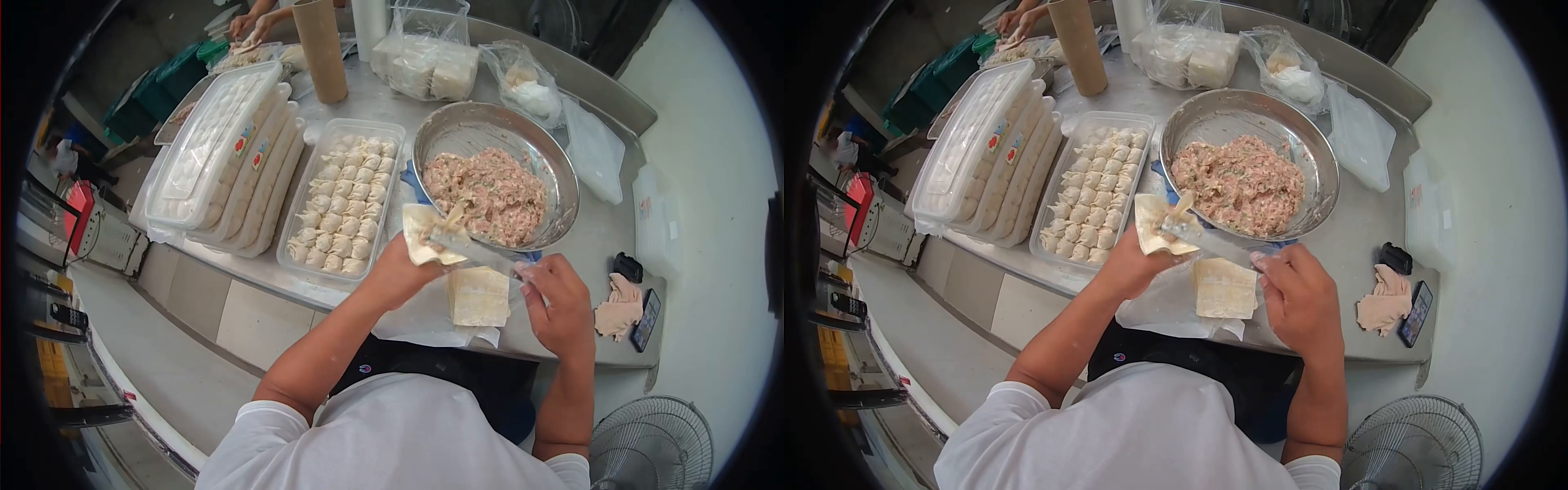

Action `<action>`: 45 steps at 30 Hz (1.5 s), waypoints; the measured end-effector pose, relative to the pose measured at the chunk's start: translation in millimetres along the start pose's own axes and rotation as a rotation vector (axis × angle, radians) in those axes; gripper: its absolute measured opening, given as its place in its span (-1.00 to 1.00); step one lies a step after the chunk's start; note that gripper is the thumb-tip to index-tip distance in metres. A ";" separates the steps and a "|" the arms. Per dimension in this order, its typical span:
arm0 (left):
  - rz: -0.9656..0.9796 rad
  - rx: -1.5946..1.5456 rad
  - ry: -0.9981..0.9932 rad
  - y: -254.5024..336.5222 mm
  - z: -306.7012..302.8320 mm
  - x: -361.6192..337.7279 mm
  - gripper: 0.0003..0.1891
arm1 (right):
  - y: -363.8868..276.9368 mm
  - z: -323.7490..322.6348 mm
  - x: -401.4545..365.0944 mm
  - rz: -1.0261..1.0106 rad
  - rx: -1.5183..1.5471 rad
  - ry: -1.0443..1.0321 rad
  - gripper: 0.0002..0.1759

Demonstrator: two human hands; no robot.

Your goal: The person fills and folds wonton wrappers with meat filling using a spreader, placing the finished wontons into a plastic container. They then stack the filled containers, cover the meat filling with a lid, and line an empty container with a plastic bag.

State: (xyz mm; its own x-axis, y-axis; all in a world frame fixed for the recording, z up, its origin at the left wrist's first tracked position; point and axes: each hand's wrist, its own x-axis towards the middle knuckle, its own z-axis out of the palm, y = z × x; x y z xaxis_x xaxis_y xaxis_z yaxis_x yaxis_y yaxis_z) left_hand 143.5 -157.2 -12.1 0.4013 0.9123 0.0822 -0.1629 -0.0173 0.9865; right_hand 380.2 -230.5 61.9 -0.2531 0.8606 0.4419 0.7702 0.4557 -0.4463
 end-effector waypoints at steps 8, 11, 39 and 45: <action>0.382 0.810 -0.019 6.7 -3.6 10.1 -0.66 | 3.1 -20.8 -6.6 0.076 0.089 -0.217 -0.75; 0.436 0.771 0.057 6.8 -5.9 12.9 -0.75 | 5.1 -21.8 -5.9 0.163 0.173 -0.157 -0.77; 0.264 1.113 0.159 44.7 -146.4 101.1 -0.77 | 4.4 53.3 -23.4 0.747 1.121 0.092 -0.62; -0.090 0.947 0.038 55.0 -177.5 130.2 -0.62 | 15.8 47.6 -54.0 0.815 1.079 0.166 -0.63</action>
State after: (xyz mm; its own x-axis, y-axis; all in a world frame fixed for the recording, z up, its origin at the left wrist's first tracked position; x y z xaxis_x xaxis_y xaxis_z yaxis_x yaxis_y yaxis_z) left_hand 26.8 33.3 27.8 0.3446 0.9387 0.0120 0.6717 -0.2555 0.6954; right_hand 378.2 -258.9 -6.1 0.1809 0.9661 -0.1842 -0.1902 -0.1494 -0.9703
